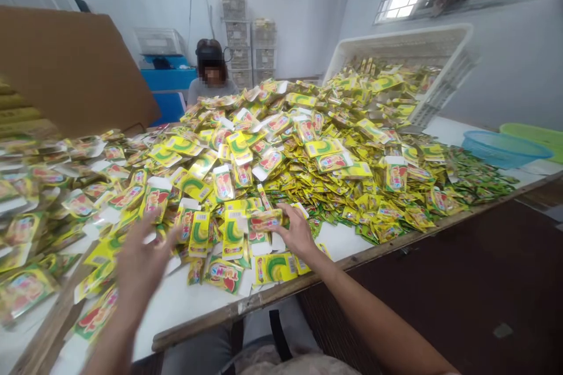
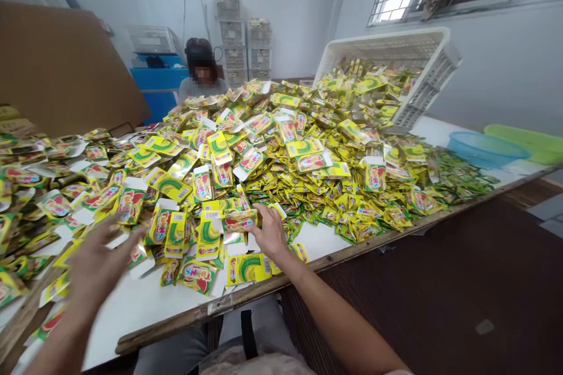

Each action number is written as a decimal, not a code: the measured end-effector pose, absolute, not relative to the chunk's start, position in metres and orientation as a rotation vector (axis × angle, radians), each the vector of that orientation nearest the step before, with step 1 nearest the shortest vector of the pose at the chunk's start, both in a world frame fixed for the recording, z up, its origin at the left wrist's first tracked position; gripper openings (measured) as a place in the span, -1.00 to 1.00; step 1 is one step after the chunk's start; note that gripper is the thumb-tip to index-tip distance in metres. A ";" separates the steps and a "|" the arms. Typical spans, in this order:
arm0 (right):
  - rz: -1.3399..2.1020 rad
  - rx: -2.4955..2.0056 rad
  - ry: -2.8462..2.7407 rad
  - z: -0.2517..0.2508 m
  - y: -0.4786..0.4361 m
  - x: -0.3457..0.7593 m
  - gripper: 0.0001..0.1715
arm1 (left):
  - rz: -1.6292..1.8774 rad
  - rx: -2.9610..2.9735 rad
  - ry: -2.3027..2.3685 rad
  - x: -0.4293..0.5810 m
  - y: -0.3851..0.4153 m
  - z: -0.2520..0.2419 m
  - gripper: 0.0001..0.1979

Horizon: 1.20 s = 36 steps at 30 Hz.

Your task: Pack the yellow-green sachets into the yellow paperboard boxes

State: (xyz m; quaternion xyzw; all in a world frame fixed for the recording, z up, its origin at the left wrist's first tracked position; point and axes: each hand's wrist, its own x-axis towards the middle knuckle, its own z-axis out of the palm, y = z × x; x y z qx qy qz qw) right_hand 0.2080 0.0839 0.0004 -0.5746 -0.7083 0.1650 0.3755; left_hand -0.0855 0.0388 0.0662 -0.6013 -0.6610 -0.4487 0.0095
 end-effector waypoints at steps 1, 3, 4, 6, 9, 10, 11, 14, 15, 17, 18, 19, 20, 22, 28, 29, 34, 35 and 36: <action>0.413 -1.379 -1.811 0.000 0.081 0.207 -0.52 | -1.338 -1.969 -1.972 -0.060 0.037 0.051 -0.58; 0.434 -1.215 -1.830 0.002 0.074 0.205 -0.61 | -1.213 -2.188 -1.697 -0.014 0.037 0.025 -0.56; 0.482 -1.151 -1.844 0.004 0.071 0.204 -0.63 | -1.136 -2.261 -1.606 0.004 0.039 0.017 -0.56; 0.622 -1.072 -1.852 0.010 0.068 0.203 -0.63 | -1.016 -2.356 -1.511 0.026 0.047 0.007 -0.61; 0.675 -1.123 -1.804 0.020 0.078 0.212 -0.68 | -1.000 -2.472 -1.529 0.029 0.058 0.007 -0.72; 0.606 -1.205 -1.776 0.022 0.086 0.218 -0.72 | -1.045 -2.499 -1.574 0.027 0.059 0.008 -0.74; 0.505 -1.313 -1.752 0.023 0.096 0.224 -0.75 | -1.102 -2.508 -1.657 0.025 0.060 0.009 -0.74; 0.195 -1.648 -1.776 0.018 0.132 0.245 -0.83 | -1.335 -2.456 -2.077 0.022 0.055 0.013 -0.69; 0.148 -1.698 -1.811 0.015 0.142 0.250 -0.87 | -1.468 -2.428 -2.225 0.022 0.052 0.014 -0.64; 0.128 -1.718 -1.852 0.008 0.155 0.256 -0.96 | -1.822 -2.343 -2.423 0.022 0.046 0.016 -0.51; 0.135 -1.714 -1.854 0.005 0.158 0.257 -0.96 | -1.998 -2.279 -2.473 0.022 0.044 0.017 -0.43; 0.152 -1.706 -1.839 0.002 0.157 0.257 -0.92 | -2.138 -2.213 -2.505 0.021 0.042 0.018 -0.36; 0.186 -1.688 -1.809 0.000 0.154 0.258 -0.89 | -2.224 -2.156 -2.531 0.019 0.041 0.019 -0.31; 0.323 -1.613 -1.678 -0.004 0.144 0.260 -0.85 | -2.311 -2.111 -2.547 0.016 0.039 0.021 -0.33; 0.841 -1.361 -1.112 -0.017 0.108 0.281 -0.54 | -2.261 -2.065 -2.172 0.022 0.045 0.018 -0.71; 0.858 -1.353 -1.070 -0.019 0.103 0.286 -0.52 | -2.156 -2.089 -2.090 0.024 0.045 0.017 -0.74; 0.931 -1.458 -0.933 -0.020 0.074 0.306 -0.56 | -1.647 -2.242 -1.838 0.019 0.034 0.024 -0.63; 0.968 -1.449 -0.899 -0.017 0.068 0.305 -0.55 | -1.645 -2.205 -1.860 0.016 0.030 0.029 -0.61; 1.000 -1.422 -0.876 -0.013 0.063 0.302 -0.53 | -1.681 -2.140 -1.908 0.012 0.028 0.034 -0.59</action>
